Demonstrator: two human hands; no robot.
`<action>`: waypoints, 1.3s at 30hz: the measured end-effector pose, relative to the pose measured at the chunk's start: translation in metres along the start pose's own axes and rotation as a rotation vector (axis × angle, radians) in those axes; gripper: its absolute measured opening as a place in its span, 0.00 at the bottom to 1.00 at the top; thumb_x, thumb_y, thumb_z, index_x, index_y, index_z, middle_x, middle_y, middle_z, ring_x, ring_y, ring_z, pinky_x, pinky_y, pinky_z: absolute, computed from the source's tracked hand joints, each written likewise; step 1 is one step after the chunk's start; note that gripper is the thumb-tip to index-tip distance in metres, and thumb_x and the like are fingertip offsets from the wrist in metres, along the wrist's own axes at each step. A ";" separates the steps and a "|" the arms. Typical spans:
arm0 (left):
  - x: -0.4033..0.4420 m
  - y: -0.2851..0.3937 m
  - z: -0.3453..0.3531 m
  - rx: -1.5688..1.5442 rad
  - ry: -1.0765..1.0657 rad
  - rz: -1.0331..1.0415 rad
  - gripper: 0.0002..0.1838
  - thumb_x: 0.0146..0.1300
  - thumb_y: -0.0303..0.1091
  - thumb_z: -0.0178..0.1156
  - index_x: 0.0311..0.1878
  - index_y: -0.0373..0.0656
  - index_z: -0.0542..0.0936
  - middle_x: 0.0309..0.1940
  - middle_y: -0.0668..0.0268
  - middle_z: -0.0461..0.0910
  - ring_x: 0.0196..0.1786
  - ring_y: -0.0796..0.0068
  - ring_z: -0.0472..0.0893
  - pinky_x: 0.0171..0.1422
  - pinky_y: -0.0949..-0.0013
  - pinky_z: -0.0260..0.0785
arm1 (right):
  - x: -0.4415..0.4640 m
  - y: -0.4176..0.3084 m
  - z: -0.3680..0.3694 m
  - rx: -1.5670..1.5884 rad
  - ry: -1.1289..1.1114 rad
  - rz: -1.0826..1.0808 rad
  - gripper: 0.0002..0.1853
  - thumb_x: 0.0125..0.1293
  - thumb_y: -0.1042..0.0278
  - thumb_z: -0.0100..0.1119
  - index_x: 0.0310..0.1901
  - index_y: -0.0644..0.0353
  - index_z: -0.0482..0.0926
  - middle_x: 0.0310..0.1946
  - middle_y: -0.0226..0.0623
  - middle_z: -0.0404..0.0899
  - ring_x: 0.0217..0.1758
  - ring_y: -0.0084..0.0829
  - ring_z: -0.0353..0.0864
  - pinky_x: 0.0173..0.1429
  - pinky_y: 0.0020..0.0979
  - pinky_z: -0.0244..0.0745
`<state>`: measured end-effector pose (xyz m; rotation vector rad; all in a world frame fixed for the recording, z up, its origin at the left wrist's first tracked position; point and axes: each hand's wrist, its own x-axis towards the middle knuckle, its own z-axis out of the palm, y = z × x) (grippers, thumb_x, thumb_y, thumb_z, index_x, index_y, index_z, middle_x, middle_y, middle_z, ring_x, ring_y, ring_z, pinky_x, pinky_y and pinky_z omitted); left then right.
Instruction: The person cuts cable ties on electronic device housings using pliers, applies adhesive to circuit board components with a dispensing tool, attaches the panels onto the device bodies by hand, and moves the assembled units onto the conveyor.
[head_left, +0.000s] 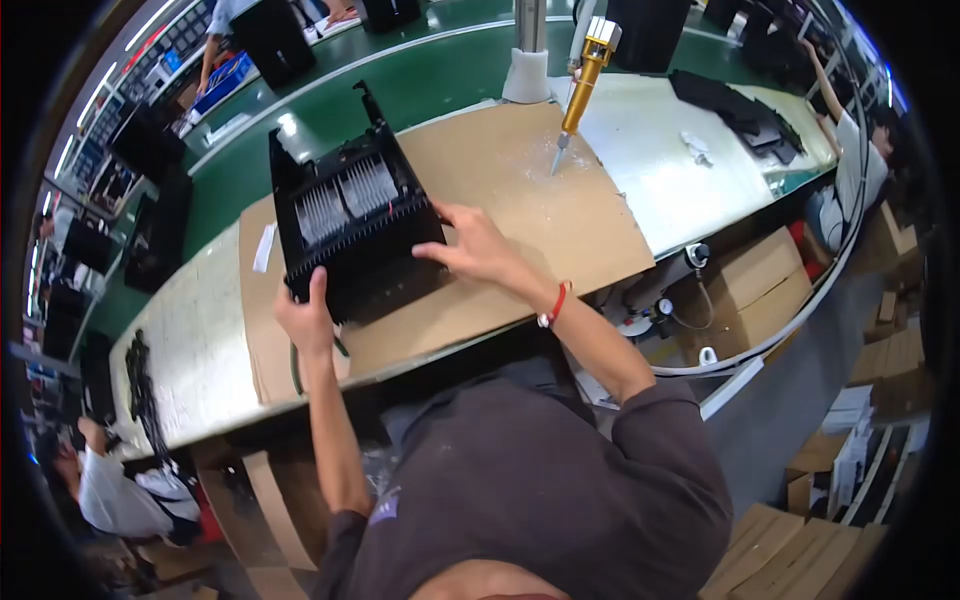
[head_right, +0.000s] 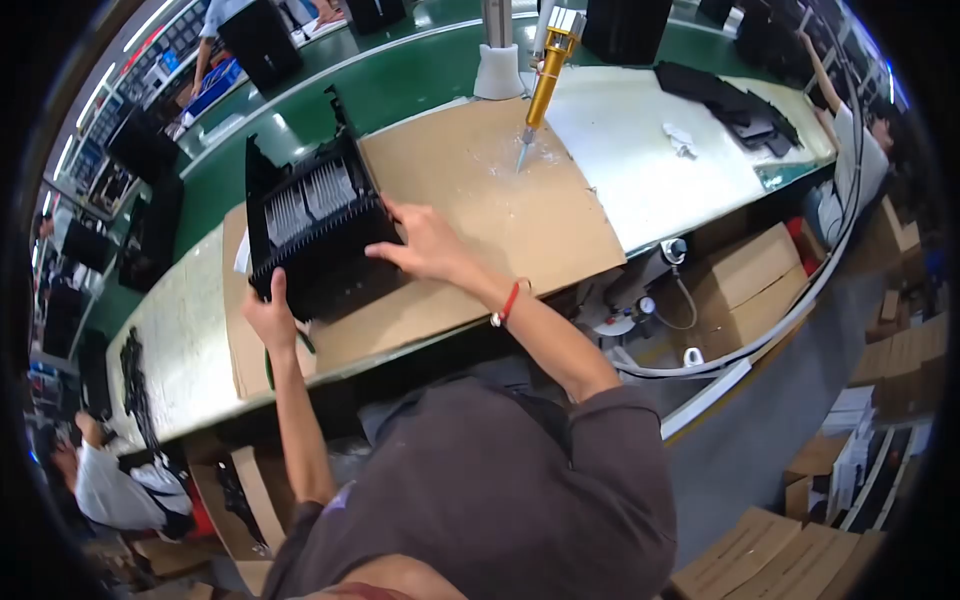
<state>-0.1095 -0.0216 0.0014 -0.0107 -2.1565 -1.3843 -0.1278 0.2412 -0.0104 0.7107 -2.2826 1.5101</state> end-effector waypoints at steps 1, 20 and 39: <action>0.007 0.008 -0.010 0.084 -0.048 -0.029 0.19 0.61 0.43 0.66 0.40 0.32 0.81 0.30 0.65 0.82 0.35 0.77 0.79 0.44 0.71 0.71 | 0.004 -0.011 -0.002 0.004 0.017 -0.036 0.37 0.55 0.54 0.69 0.58 0.74 0.69 0.44 0.58 0.79 0.47 0.51 0.81 0.51 0.39 0.75; 0.196 0.207 -0.063 0.240 -0.731 -0.088 0.45 0.64 0.64 0.47 0.67 0.28 0.60 0.48 0.40 0.78 0.48 0.51 0.82 0.55 0.57 0.75 | 0.207 -0.173 -0.142 0.004 -0.165 0.562 0.27 0.63 0.41 0.58 0.52 0.56 0.77 0.38 0.26 0.81 0.35 0.20 0.78 0.36 0.20 0.71; 0.250 0.205 -0.018 0.107 -0.459 0.609 0.25 0.66 0.53 0.56 0.40 0.35 0.82 0.33 0.58 0.82 0.36 0.74 0.79 0.42 0.71 0.69 | 0.181 -0.098 -0.086 -0.177 0.394 -0.727 0.34 0.55 0.45 0.65 0.55 0.61 0.68 0.56 0.47 0.69 0.65 0.45 0.66 0.71 0.46 0.57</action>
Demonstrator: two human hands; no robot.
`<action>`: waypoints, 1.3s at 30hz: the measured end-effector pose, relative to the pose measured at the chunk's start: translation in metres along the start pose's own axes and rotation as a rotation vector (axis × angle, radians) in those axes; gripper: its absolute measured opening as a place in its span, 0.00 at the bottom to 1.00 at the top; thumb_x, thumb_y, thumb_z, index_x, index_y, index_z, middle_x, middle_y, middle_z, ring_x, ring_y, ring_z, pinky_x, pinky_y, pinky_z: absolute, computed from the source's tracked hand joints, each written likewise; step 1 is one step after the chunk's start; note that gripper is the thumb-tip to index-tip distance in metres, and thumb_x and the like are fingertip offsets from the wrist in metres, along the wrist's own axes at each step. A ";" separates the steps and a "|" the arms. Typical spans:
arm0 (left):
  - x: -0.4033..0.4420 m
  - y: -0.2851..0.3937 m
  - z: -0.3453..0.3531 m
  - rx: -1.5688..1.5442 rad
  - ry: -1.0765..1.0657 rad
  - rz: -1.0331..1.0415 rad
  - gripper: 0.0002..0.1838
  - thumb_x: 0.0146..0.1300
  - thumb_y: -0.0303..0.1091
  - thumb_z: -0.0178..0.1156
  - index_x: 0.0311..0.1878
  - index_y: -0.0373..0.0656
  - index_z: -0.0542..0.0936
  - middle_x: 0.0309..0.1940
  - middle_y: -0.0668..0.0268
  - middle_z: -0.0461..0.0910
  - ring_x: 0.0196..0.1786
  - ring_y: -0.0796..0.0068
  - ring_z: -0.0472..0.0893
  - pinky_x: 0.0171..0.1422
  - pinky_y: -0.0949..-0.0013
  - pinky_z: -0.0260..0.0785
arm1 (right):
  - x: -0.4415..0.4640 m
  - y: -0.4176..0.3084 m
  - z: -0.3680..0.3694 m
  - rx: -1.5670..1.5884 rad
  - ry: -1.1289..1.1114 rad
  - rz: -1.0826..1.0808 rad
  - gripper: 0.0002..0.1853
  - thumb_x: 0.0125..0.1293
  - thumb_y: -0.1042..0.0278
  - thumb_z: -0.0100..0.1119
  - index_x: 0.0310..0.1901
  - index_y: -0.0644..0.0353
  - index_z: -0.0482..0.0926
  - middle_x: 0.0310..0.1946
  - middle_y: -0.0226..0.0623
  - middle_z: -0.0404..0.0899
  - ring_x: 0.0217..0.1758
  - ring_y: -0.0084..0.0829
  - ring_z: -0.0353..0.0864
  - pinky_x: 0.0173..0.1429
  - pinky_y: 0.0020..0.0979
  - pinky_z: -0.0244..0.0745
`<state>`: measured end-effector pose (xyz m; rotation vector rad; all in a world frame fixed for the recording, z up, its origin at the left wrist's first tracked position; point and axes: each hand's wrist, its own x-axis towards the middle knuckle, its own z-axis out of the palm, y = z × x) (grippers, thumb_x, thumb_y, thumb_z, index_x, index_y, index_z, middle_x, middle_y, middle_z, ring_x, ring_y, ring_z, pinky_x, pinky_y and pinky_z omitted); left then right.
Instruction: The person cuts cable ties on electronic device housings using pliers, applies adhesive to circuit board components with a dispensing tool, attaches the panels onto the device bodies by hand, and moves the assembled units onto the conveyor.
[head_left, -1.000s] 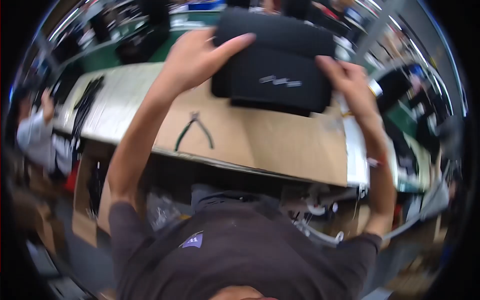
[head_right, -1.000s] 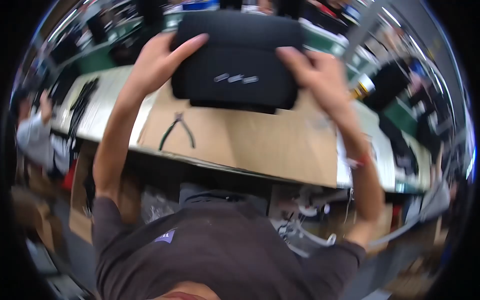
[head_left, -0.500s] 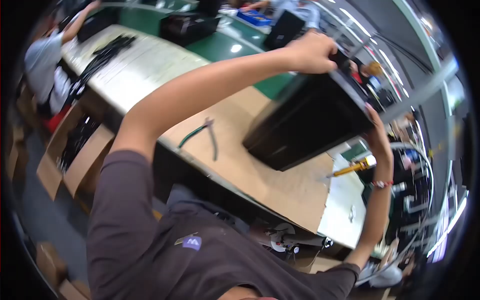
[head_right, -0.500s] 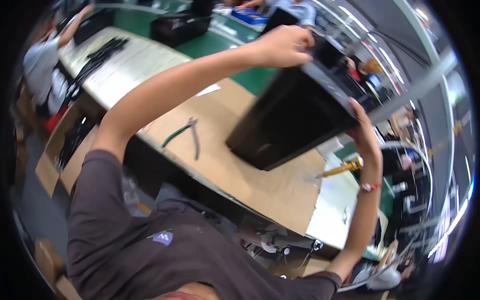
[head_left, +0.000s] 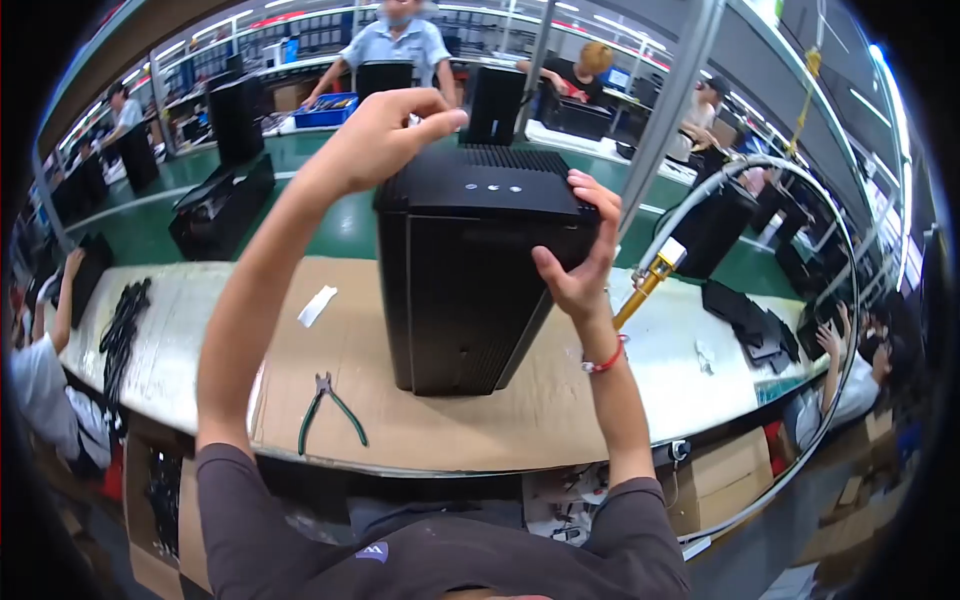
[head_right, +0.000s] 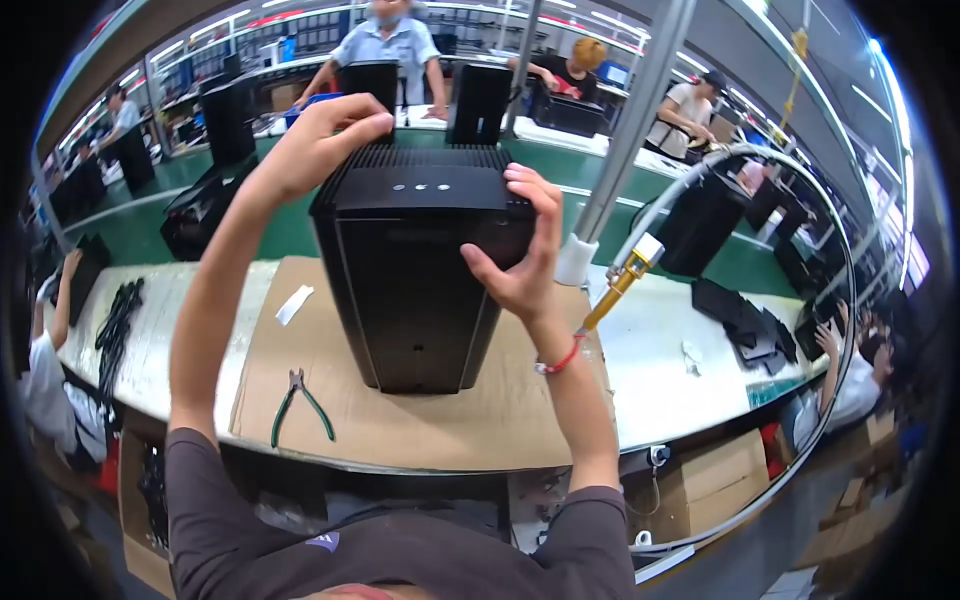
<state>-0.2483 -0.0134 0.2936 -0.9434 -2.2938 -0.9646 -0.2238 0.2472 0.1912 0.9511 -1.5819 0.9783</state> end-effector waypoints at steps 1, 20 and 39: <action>0.016 -0.004 0.008 0.098 -0.073 -0.014 0.26 0.67 0.54 0.55 0.46 0.35 0.79 0.36 0.58 0.81 0.39 0.71 0.79 0.46 0.70 0.69 | 0.000 0.003 -0.002 -0.028 -0.010 -0.003 0.34 0.54 0.46 0.66 0.56 0.61 0.67 0.57 0.47 0.68 0.66 0.45 0.64 0.71 0.45 0.57; 0.060 0.044 0.022 0.522 -0.616 -0.069 0.39 0.68 0.64 0.40 0.50 0.29 0.76 0.45 0.39 0.78 0.53 0.45 0.77 0.58 0.55 0.68 | -0.015 0.007 0.000 0.211 0.056 -0.013 0.44 0.46 0.67 0.73 0.66 0.58 0.61 0.65 0.47 0.63 0.72 0.49 0.57 0.78 0.52 0.34; 0.044 0.013 0.035 0.629 -0.328 0.205 0.23 0.68 0.50 0.50 0.43 0.35 0.76 0.40 0.51 0.75 0.47 0.53 0.75 0.54 0.59 0.67 | -0.012 0.010 0.003 0.287 0.089 0.009 0.29 0.47 0.64 0.74 0.51 0.57 0.71 0.53 0.41 0.74 0.65 0.44 0.69 0.77 0.50 0.37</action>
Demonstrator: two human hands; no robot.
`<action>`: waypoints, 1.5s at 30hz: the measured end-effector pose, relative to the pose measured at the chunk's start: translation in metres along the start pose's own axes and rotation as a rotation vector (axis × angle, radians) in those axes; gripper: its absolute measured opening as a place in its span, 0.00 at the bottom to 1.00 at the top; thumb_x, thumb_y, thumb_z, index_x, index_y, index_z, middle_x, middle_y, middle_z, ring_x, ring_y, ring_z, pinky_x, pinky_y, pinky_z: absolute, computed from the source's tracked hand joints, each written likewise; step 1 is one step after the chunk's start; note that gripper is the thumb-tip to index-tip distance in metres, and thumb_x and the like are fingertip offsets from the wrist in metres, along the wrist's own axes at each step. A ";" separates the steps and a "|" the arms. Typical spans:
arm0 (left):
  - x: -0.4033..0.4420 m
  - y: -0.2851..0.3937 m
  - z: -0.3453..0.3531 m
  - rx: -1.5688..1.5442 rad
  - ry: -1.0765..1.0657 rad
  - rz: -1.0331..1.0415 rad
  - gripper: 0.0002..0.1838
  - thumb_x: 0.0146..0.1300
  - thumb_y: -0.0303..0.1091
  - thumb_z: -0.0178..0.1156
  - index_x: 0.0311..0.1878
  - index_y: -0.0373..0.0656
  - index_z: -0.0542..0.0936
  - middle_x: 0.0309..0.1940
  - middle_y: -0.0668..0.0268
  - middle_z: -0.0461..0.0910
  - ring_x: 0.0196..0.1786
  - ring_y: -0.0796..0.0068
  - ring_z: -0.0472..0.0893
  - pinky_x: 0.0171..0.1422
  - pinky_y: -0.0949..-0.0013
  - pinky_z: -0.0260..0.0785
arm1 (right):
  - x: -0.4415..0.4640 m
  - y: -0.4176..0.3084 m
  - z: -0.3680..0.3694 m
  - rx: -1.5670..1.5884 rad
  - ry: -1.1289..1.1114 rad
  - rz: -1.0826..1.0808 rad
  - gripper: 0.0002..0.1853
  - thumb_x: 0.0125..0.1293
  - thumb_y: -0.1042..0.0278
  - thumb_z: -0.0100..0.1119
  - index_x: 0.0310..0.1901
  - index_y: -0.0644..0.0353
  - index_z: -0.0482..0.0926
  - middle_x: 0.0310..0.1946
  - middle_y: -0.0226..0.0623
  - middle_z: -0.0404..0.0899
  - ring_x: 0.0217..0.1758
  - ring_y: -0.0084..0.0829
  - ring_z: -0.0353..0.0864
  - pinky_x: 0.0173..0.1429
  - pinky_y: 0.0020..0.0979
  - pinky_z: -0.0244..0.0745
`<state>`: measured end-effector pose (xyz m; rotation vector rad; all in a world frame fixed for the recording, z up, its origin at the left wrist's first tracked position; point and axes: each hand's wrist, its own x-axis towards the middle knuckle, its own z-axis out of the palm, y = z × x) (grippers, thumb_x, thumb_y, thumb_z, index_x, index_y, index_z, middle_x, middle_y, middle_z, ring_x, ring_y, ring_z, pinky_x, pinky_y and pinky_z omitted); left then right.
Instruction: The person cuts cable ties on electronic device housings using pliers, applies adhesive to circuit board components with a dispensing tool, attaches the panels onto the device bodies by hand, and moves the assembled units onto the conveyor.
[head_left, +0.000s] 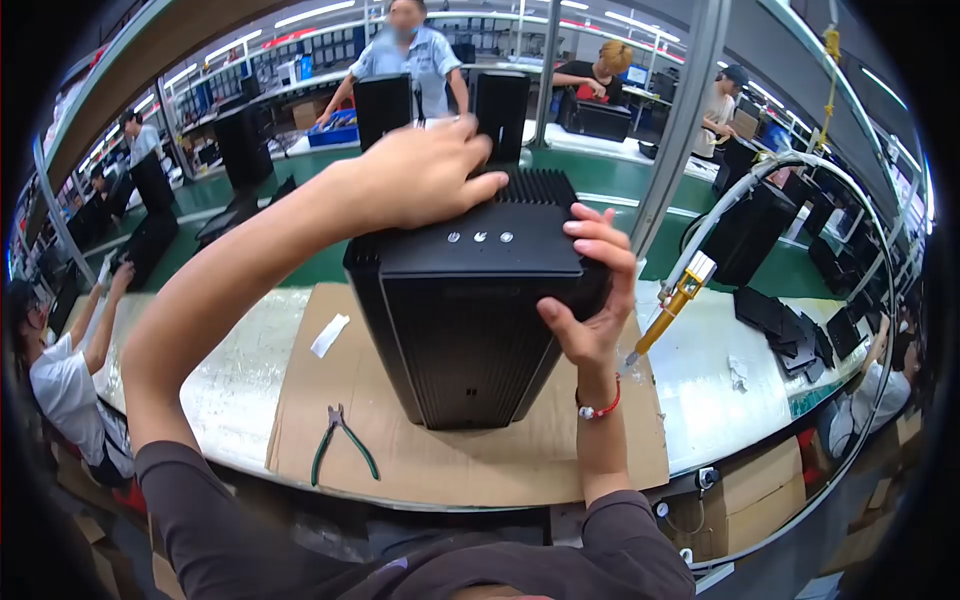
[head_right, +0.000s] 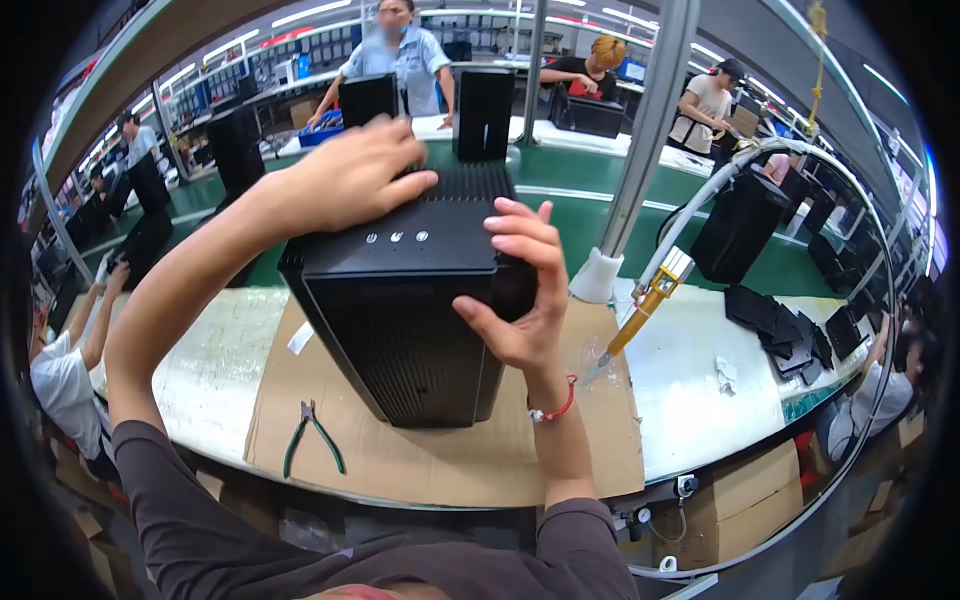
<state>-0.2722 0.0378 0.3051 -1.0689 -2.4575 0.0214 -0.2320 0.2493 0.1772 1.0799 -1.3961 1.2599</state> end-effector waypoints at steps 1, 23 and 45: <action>-0.007 -0.004 0.008 0.096 0.277 0.144 0.19 0.66 0.46 0.54 0.41 0.35 0.76 0.41 0.53 0.74 0.47 0.55 0.74 0.55 0.60 0.67 | 0.001 0.000 -0.001 -0.007 -0.012 -0.006 0.29 0.47 0.65 0.74 0.50 0.57 0.71 0.52 0.41 0.75 0.63 0.44 0.70 0.77 0.50 0.37; -0.099 -0.002 0.074 -0.575 0.837 0.336 0.27 0.56 0.54 0.63 0.46 0.38 0.75 0.42 0.52 0.80 0.47 0.56 0.78 0.58 0.53 0.64 | 0.004 0.020 0.005 -0.175 0.021 -0.198 0.29 0.52 0.46 0.69 0.45 0.61 0.71 0.41 0.44 0.75 0.49 0.41 0.75 0.60 0.45 0.69; -0.093 0.009 0.085 -1.247 0.977 -0.397 0.25 0.72 0.41 0.38 0.58 0.32 0.74 0.58 0.56 0.75 0.62 0.66 0.73 0.69 0.69 0.58 | 0.004 -0.002 -0.015 0.035 -0.085 0.537 0.38 0.74 0.42 0.18 0.65 0.69 0.65 0.63 0.43 0.68 0.68 0.35 0.63 0.74 0.32 0.48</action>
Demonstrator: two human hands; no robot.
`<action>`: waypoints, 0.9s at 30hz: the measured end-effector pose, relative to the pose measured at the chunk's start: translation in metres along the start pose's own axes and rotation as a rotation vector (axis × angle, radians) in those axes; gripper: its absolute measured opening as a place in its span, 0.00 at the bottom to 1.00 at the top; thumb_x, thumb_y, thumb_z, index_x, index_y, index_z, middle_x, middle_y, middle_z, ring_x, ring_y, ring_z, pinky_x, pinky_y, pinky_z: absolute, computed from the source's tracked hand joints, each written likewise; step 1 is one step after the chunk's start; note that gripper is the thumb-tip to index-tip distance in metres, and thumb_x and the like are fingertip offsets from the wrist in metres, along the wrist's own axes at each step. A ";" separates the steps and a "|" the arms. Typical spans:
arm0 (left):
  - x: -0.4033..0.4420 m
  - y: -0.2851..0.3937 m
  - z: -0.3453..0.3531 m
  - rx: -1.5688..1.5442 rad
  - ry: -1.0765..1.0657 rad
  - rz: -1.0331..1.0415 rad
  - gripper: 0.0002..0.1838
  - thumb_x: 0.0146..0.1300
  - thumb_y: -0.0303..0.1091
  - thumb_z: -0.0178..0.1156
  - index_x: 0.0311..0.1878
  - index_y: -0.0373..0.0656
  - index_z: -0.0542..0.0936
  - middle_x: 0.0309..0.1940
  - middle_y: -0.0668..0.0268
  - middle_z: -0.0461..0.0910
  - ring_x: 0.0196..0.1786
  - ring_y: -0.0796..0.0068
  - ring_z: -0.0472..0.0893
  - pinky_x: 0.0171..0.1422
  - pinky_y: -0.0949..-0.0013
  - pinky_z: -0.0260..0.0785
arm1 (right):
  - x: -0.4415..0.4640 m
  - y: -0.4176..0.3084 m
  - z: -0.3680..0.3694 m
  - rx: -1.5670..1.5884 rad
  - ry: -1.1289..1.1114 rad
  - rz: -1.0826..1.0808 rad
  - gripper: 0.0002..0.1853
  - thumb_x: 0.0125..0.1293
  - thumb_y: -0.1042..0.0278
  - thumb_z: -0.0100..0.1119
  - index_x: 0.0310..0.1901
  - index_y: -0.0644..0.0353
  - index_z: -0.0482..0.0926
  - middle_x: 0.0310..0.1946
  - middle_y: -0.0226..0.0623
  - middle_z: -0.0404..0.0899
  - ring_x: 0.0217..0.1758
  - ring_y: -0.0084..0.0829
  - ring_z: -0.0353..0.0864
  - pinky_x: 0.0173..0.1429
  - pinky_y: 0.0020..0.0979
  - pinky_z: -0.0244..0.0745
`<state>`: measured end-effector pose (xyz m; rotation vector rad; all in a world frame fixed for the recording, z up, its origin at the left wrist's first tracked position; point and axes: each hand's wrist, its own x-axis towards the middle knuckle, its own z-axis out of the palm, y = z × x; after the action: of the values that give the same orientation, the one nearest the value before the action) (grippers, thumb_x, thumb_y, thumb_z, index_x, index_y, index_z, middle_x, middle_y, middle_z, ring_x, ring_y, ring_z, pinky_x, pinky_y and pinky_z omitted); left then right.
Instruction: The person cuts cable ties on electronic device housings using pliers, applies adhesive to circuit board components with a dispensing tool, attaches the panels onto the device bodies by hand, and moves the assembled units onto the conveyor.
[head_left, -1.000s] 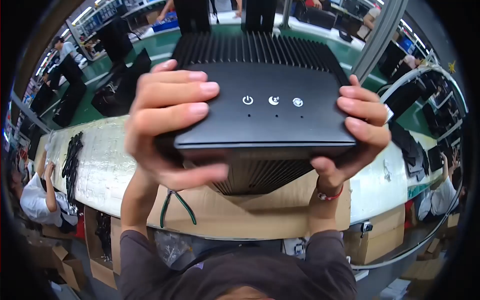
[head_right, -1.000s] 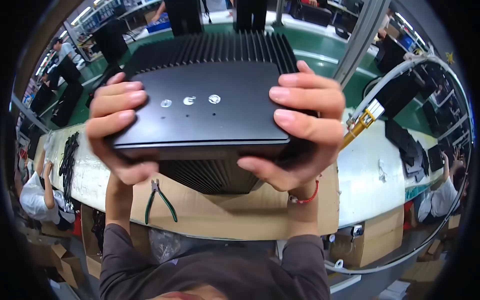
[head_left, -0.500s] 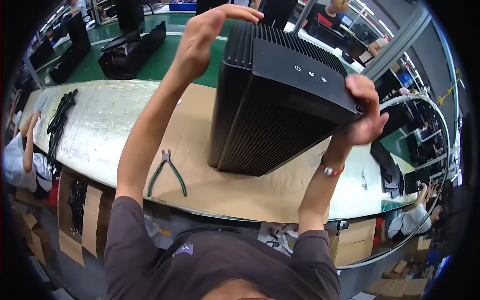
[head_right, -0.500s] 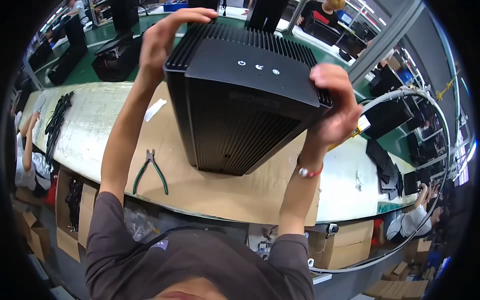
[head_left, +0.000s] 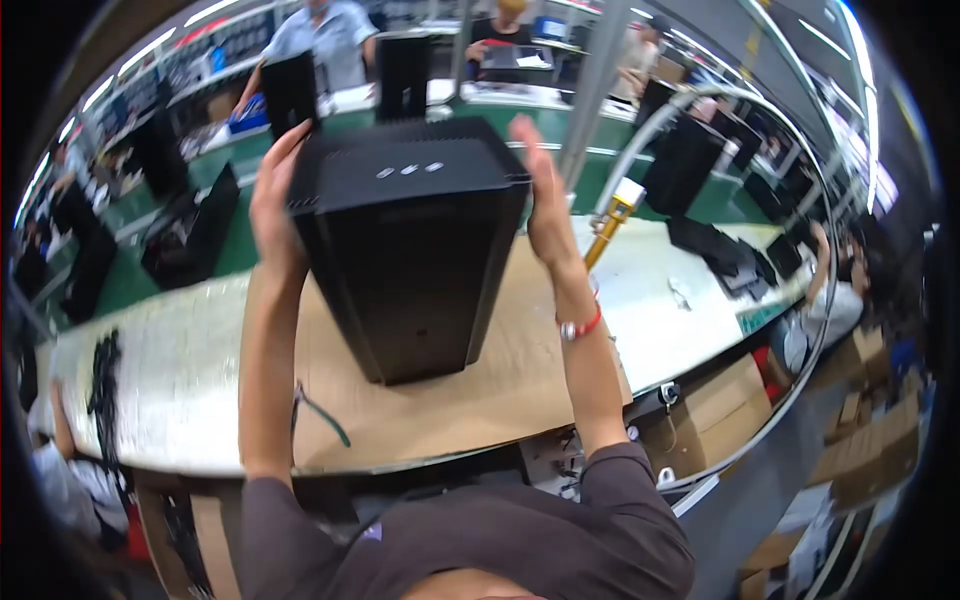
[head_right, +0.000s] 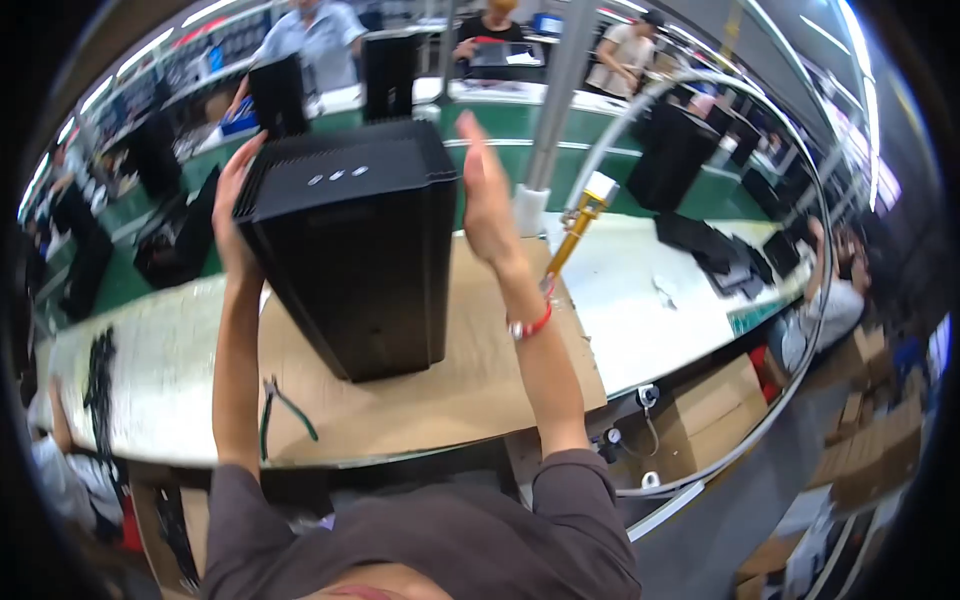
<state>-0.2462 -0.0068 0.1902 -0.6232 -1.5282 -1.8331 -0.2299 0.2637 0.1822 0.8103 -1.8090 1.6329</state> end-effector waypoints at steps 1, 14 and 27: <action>-0.011 0.011 0.004 -0.090 0.130 -0.183 0.25 0.75 0.43 0.38 0.64 0.33 0.68 0.61 0.58 0.73 0.61 0.67 0.73 0.69 0.65 0.60 | -0.019 -0.002 -0.004 0.205 0.048 0.280 0.40 0.75 0.39 0.16 0.70 0.67 0.59 0.67 0.40 0.64 0.73 0.36 0.58 0.76 0.30 0.42; -0.050 -0.061 -0.050 -0.540 -0.208 0.170 0.51 0.59 0.74 0.44 0.67 0.33 0.63 0.64 0.54 0.69 0.66 0.56 0.69 0.70 0.53 0.60 | 0.022 0.033 0.023 0.301 0.259 -0.477 0.56 0.59 0.21 0.41 0.66 0.77 0.59 0.62 0.58 0.69 0.65 0.41 0.71 0.67 0.35 0.63; 0.016 -0.182 0.036 -0.019 0.173 0.047 0.51 0.55 0.74 0.41 0.73 0.43 0.57 0.63 0.54 0.68 0.65 0.56 0.68 0.69 0.48 0.59 | 0.047 0.205 0.016 0.055 0.535 -0.401 0.46 0.64 0.28 0.42 0.62 0.72 0.68 0.59 0.58 0.72 0.64 0.49 0.72 0.64 0.36 0.66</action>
<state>-0.3945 0.0429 0.0887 -0.4912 -1.3735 -1.8179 -0.4155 0.2594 0.0822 0.6287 -1.1520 1.4590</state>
